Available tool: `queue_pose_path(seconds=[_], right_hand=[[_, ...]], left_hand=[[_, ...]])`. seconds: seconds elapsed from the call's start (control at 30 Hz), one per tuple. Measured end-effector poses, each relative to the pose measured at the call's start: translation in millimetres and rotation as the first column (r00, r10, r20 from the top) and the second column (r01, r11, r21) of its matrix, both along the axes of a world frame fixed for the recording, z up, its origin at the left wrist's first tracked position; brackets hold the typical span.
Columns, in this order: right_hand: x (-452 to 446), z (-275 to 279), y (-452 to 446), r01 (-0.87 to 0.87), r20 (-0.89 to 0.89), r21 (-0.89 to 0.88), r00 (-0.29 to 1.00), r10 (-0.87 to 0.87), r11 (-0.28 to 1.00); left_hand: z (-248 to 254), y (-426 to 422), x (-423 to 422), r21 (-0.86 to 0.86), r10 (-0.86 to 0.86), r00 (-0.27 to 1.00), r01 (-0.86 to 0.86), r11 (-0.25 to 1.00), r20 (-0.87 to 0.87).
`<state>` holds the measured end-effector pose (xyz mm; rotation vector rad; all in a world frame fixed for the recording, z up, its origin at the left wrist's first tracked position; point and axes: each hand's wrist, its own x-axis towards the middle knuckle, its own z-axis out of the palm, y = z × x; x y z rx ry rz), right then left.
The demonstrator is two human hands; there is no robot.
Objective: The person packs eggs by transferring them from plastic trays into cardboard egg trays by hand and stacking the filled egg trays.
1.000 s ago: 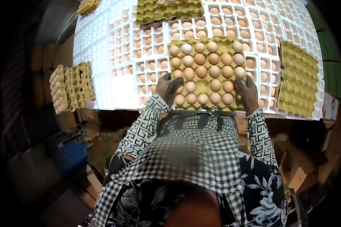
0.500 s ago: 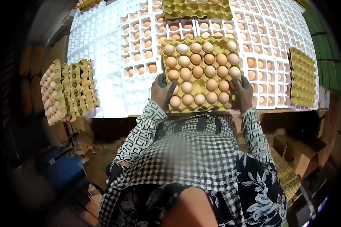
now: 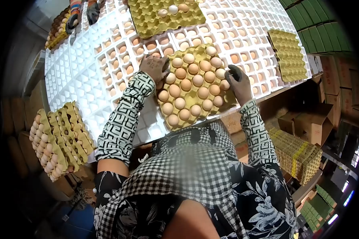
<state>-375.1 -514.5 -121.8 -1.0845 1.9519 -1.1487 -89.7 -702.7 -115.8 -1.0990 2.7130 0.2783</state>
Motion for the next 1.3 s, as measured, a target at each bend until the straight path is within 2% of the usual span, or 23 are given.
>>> queue_pose_path(seconds=[0.1, 0.17, 0.2, 0.23, 0.27, 0.3, 0.43, 0.57, 0.7, 0.77, 0.8, 0.83, 0.87, 0.9, 0.93, 0.97, 1.0, 1.03, 1.07, 1.1, 1.17, 1.23, 1.3], right_hand=[[-7, -5, -43, -0.024, -0.165, 0.054, 0.986, 0.033, 0.998], [-11, -7, -68, -0.075, -0.382, 0.286, 0.905, 0.185, 0.955], [-4, 4, -77, -0.11, -0.432, 0.374, 0.858, 0.278, 0.921], [-3, -6, -82, -0.108, -0.51, 0.362, 0.808, 0.293, 0.926], [-7, -9, -82, -0.147, -0.447, 0.363, 0.839, 0.31, 0.92], [-13, -6, -85, -0.189, -0.388, 0.357, 0.861, 0.329, 0.915], [-17, -3, -80, -0.267, -0.465, 0.342, 0.785, 0.409, 0.901], [0, 2, -76, -0.197, -0.602, 0.416, 0.672, 0.431, 0.888], [-13, 10, -81, -0.251, -0.423, 0.352, 0.817, 0.393, 0.902], [-29, 0, -80, -0.22, -0.248, 0.271, 0.925, 0.288, 0.937], [-36, 0, -81, -0.171, 0.097, 0.204, 0.983, 0.153, 0.964], [-46, -1, -79, -0.088, 0.433, 0.165, 0.902, 0.008, 0.982], [-64, -7, -78, -0.064, 0.727, 0.166, 0.682, -0.079, 0.984], [-49, 20, -84, 0.115, 0.835, 0.11, 0.528, -0.154, 0.987], [-53, 18, -85, 0.029, 0.616, -0.099, 0.787, 0.039, 0.995], [-61, 18, -92, -0.061, 0.589, -0.146, 0.797, 0.136, 0.987], [-69, 18, -99, -0.148, 0.558, -0.193, 0.797, 0.233, 0.97], [-79, 29, -108, -0.189, 0.776, -0.134, 0.59, 0.221, 0.973], [-74, 36, -118, -0.339, 0.49, 0.019, 0.823, 0.287, 0.941], [-68, 34, -128, -0.476, -0.019, 0.138, 0.875, 0.483, 0.868], [-47, 20, -134, -0.459, -0.565, 0.443, 0.524, 0.637, 0.77], [-39, 11, -144, -0.506, -0.45, 0.579, 0.455, 0.769, 0.639], [-50, -2, -137, -0.566, -0.511, 0.368, 0.539, 0.669, 0.737]], left_hand=[[14, -8, 3, 0.081, -0.074, 0.996, 0.078, 0.994, -0.048], [14, -10, 21, 0.237, 0.143, 0.899, -0.045, 0.97, -0.413], [8, -8, 26, 0.565, 0.466, 0.639, -0.059, 0.823, -0.612], [13, -2, 28, 0.803, 0.759, 0.286, 0.072, 0.592, -0.585], [21, 1, 31, 0.835, 0.82, 0.16, 0.133, 0.534, -0.549], [36, 9, 28, 0.888, 0.936, 0.008, 0.319, 0.332, -0.353], [24, 0, 17, 0.837, 0.93, -0.09, 0.413, 0.36, -0.356], [18, -37, 3, 0.877, 0.932, -0.167, 0.319, 0.358, -0.32], [25, -105, -22, 0.858, 0.821, -0.3, 0.015, 0.513, -0.486], [7, -132, -10, 0.761, 0.752, -0.118, -0.115, 0.638, -0.649], [-8, -142, 0, 0.677, 0.678, -0.043, -0.123, 0.726, -0.734], [0, -135, -1, 0.748, 0.744, -0.083, -0.127, 0.652, -0.663], [10, -127, -3, 0.81, 0.801, -0.125, -0.128, 0.572, -0.585], [15, -121, -3, 0.861, 0.846, -0.165, -0.127, 0.492, -0.507], [11, -110, 3, 0.838, 0.84, -0.067, -0.145, 0.526, -0.539], [7, -90, 7, 0.825, 0.834, -0.027, -0.163, 0.541, -0.552], [1, -73, 16, 0.763, 0.799, 0.147, -0.24, 0.6, -0.583], [3, -56, 21, 0.686, 0.749, 0.318, -0.303, 0.661, -0.581], [5, -35, 25, 0.657, 0.732, 0.394, -0.331, 0.678, -0.557], [10, -18, 20, 0.623, 0.709, 0.468, -0.355, 0.697, -0.527], [1, -4, 10, 0.371, 0.434, 0.667, -0.246, 0.896, -0.606], [9, 2, -28, 0.132, 0.164, 0.873, -0.116, 0.984, -0.46], [-8, 8, -47, -0.171, -0.017, 0.968, -0.027, 0.985, -0.25]])
